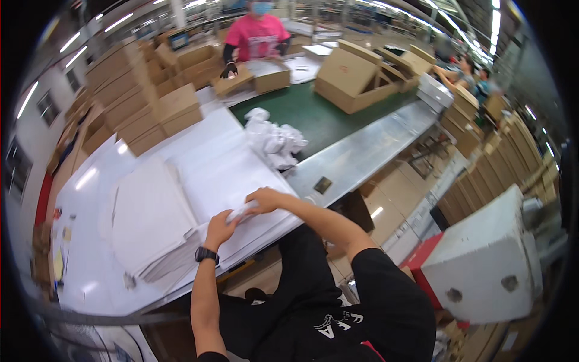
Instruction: Folding and stuffing protective paper into shoe components on a factory assembly line.
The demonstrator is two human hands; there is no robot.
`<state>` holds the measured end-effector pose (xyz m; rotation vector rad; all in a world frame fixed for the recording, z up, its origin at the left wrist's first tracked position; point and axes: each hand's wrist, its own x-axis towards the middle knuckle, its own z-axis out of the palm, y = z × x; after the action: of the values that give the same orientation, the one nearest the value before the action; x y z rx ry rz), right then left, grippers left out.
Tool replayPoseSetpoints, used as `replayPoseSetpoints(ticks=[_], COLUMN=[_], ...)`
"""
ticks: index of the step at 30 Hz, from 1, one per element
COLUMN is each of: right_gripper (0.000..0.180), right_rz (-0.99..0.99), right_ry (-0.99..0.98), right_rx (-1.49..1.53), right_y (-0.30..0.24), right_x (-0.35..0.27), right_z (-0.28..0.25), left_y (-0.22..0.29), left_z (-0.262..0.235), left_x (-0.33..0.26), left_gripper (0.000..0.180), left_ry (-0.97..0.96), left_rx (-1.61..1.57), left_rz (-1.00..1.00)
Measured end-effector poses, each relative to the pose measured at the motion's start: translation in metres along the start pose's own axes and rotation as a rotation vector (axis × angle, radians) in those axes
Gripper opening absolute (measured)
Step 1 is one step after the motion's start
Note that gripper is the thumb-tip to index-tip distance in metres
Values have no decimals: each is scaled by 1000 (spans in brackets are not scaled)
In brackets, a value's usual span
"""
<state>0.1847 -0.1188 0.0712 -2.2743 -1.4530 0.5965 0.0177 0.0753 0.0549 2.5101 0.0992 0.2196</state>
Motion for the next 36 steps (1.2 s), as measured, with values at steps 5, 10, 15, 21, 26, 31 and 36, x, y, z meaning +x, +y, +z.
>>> replayPoseSetpoints(ticks=[5,10,15,21,26,31,36], right_gripper=[71,49,67,77,46,51,59], right_rz=[267,-85,124,409,189,-23,-171], right_ry=[37,335,678,918,480,424,305], right_rx=[-211,-450,-332,425,1687,1847,1633], right_y=[-13,-28,-18,-66,-112,-124,-128], right_x=[34,29,-3,23,3,-69,-95], right_z=[-14,36,80,72,42,22,-10], left_y=[17,39,33,23,25,137,153], left_z=[9,40,49,53,26,-18,-62], left_x=[9,-6,-28,-34,-56,-74,-90], left_gripper=[40,48,63,75,89,83,50], left_ry=[408,171,402,377,672,819,574], left_rx=[530,486,463,310,-62,-946,-1044], left_rz=[72,-166,-213,-163,-181,-182,-186])
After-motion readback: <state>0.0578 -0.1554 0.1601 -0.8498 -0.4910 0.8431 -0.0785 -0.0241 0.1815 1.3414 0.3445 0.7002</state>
